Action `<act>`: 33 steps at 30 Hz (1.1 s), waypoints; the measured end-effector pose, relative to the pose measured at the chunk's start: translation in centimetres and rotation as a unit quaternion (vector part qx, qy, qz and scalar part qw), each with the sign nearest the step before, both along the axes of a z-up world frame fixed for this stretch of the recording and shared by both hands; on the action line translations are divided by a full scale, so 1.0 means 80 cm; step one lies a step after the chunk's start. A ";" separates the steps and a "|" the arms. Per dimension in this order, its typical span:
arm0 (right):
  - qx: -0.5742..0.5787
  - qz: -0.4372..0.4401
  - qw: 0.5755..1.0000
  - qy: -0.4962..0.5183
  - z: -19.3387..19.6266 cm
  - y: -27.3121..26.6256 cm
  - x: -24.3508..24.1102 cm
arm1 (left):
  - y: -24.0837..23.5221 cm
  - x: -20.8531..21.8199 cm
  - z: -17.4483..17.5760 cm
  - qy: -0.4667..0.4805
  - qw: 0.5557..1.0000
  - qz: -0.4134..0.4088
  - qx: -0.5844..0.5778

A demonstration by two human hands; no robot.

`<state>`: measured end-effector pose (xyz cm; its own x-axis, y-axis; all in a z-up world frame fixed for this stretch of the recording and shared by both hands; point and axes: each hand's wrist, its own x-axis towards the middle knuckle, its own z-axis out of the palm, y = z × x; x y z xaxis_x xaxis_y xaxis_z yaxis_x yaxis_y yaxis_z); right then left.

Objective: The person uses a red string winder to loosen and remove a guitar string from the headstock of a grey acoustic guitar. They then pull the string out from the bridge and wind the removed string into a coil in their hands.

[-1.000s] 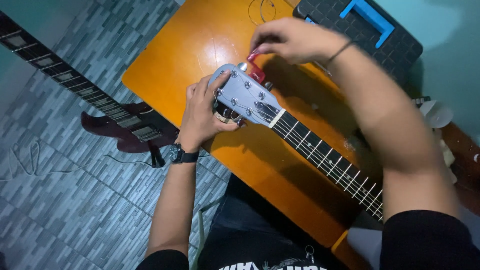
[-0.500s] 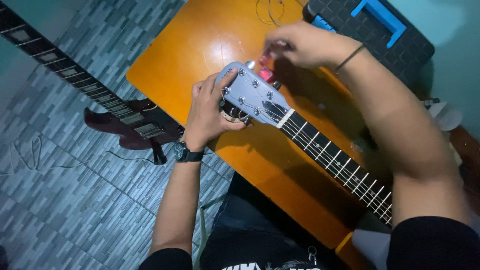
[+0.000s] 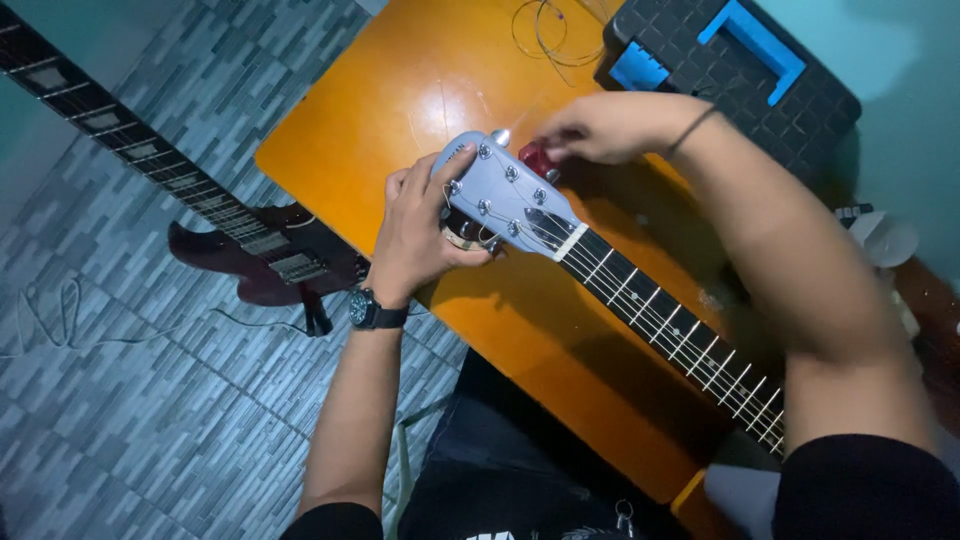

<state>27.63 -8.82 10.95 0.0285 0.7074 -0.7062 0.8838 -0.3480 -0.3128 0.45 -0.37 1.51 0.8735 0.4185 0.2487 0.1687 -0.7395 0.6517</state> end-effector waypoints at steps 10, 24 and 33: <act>0.221 -0.045 0.969 0.098 -0.014 0.009 0.012 | -0.002 -0.001 0.004 0.007 1.000 -0.002 -0.010; 0.156 -0.060 0.984 0.054 0.014 0.017 0.002 | 0.000 -0.004 -0.005 -0.005 1.000 -0.002 0.009; 0.053 -0.007 0.998 0.035 0.040 -0.003 0.011 | 0.002 -0.004 -0.005 -0.011 1.000 -0.009 0.005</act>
